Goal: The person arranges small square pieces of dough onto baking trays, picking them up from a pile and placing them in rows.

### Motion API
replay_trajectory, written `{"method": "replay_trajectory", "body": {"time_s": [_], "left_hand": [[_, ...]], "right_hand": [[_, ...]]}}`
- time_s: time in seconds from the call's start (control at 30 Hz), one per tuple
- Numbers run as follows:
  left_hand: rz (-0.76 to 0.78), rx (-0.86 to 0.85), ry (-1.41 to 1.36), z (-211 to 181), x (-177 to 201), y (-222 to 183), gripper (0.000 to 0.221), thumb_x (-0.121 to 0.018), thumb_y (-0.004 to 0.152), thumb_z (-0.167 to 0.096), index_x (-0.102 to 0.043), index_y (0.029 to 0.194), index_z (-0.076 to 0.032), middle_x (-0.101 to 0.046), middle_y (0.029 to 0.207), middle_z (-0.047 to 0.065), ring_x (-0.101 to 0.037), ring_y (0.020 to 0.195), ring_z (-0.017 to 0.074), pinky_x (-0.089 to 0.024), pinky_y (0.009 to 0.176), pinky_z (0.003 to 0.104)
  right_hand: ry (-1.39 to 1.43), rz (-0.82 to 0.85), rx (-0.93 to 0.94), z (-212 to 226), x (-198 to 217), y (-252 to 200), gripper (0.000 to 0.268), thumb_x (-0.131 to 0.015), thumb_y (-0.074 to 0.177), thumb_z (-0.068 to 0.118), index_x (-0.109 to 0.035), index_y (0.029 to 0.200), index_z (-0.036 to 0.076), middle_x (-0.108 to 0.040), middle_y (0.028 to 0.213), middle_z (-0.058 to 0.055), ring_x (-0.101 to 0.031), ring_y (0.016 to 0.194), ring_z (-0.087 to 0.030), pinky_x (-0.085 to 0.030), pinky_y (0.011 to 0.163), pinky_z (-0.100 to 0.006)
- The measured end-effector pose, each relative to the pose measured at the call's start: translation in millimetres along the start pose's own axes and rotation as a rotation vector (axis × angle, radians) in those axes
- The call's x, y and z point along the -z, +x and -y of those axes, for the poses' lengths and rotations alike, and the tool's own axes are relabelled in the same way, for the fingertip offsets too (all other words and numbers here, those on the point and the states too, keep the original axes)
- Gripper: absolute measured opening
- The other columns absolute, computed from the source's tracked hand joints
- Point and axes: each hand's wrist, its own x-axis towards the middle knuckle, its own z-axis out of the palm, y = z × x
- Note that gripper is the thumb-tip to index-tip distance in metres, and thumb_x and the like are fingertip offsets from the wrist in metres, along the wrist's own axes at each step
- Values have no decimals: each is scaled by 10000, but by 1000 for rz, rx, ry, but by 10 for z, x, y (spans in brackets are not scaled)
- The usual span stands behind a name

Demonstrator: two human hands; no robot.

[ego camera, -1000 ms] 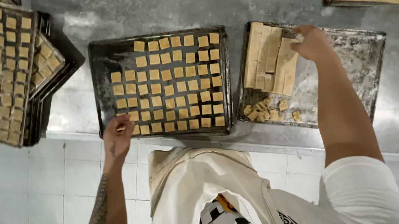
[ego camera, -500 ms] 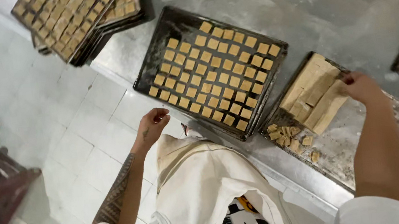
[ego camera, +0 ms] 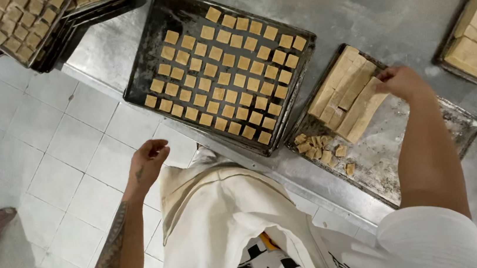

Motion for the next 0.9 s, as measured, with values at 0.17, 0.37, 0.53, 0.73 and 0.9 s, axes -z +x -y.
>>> {"method": "replay_trajectory", "body": {"time_s": [0.17, 0.37, 0.53, 0.73, 0.9], "left_hand": [[11, 68, -45, -62, 7, -89, 305, -699, 953, -218, -710, 1190, -26, -680, 931, 20, -584, 846, 103, -503, 747, 276], [24, 107, 12, -143, -40, -120, 301, -689, 954, -221, -711, 1190, -35, -684, 953, 9, -570, 823, 109, -503, 734, 282], [55, 66, 1, -163, -87, -81, 305, -698, 946, -222, -714, 1184, -30, -689, 969, 14, -567, 828, 110, -507, 738, 280], [102, -22, 35, -160, -135, 84, 290, -706, 945, -219, -717, 1158, -23, -666, 927, 5, -556, 829, 103, -498, 755, 267], [187, -49, 33, -209, -120, 259, 280, -712, 953, -220, -709, 1150, -21, -637, 870, -11, -542, 802, 92, -482, 734, 256]], "right_hand": [[6, -15, 19, 151, 58, -181, 466, -842, 833, 347, -748, 1217, 101, -760, 1139, -100, -689, 1014, -264, -524, 930, -450], [-2, -7, 24, 152, 50, -172, 479, -832, 857, 342, -723, 1241, 78, -752, 1144, -131, -693, 1017, -286, -538, 917, -455], [-14, -2, 22, 211, -7, -262, 468, -804, 898, 374, -704, 1229, 60, -743, 1151, -160, -695, 1011, -298, -550, 936, -444], [-288, -465, 209, 146, -409, -268, 363, -805, 868, 173, -709, 1192, 44, -686, 1196, -199, -641, 1048, -372, -536, 847, -482], [849, -240, -12, -398, -274, -185, 381, -768, 928, 164, -670, 1240, -31, -731, 1125, -140, -724, 939, -204, -607, 760, -326]]}}
